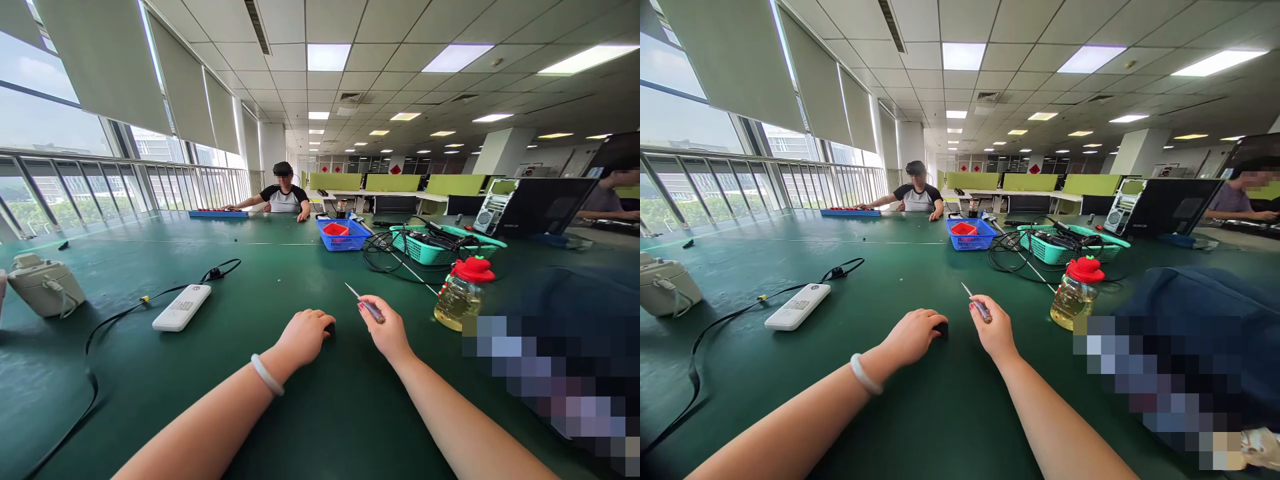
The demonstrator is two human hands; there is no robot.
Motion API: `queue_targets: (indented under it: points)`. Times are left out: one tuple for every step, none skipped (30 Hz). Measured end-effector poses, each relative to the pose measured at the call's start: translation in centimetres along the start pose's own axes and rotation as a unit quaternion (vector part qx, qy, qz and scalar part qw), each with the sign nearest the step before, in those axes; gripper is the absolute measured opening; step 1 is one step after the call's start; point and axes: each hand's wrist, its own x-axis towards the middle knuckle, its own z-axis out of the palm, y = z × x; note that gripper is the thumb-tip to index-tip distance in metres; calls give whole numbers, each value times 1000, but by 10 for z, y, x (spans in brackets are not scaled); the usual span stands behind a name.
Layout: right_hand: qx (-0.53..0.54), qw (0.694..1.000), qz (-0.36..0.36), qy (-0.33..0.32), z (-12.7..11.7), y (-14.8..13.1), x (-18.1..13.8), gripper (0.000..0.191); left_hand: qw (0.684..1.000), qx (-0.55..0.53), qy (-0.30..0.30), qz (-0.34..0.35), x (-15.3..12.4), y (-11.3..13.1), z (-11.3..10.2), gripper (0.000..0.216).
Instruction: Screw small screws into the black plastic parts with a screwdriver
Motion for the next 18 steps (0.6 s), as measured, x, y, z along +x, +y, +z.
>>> queue_targets:
  points:
    - [5,1000,7,2,0,1,1,29,1000,-5,-1,-8,7,-3,7,29]
    - [11,1000,9,-1,0,1,1,30,1000,-11,-1,-11,11,-7,12,29]
    - [16,1000,6,-5,0,0,0,30,1000,-18,2,-13,13,-9,17,29]
    - [17,1000,-5,-12,0,-3,-1,29,1000,-27,8,-14,14,-12,20,30]
    - [15,1000,-22,-17,0,-7,-2,27,999,-39,15,-13,13,-14,23,30]
    - [9,999,-44,-18,-1,-13,-4,25,998,-55,21,-16,12,-16,25,32]
    - [-1,997,-75,-14,-1,-18,-6,23,997,-75,27,-23,11,-18,26,34]
    - [-11,994,-108,-1,-2,-24,-8,21,994,-97,31,-37,10,-19,28,38]
    - [-20,989,-143,10,-3,-30,-10,19,991,-121,33,-55,10,-21,28,42]
    - [-27,984,-177,15,-4,-36,-12,17,986,-143,34,-74,10,-22,29,47]
    - [-36,977,-212,17,-5,-41,-14,16,982,-160,35,-92,10,-23,30,50]
    - [-47,968,-247,5,-5,-45,-16,17,979,-172,38,-105,10,-24,30,53]
    - [-57,958,-280,-13,-5,-48,-17,19,977,-178,40,-112,10,-25,31,53]
    - [-67,949,-307,-30,-4,-51,-19,21,977,-178,42,-114,10,-25,31,51]
    - [-75,940,-330,-50,-3,-53,-21,23,977,-174,44,-113,10,-26,31,48]
    - [-83,931,-349,-67,-1,-54,-23,24,978,-168,44,-112,9,-26,31,44]
    - [-91,924,-361,-82,1,-55,-24,25,979,-162,43,-112,9,-25,31,40]
    - [-98,920,-369,-93,3,-56,-26,26,980,-157,41,-112,8,-25,31,38]
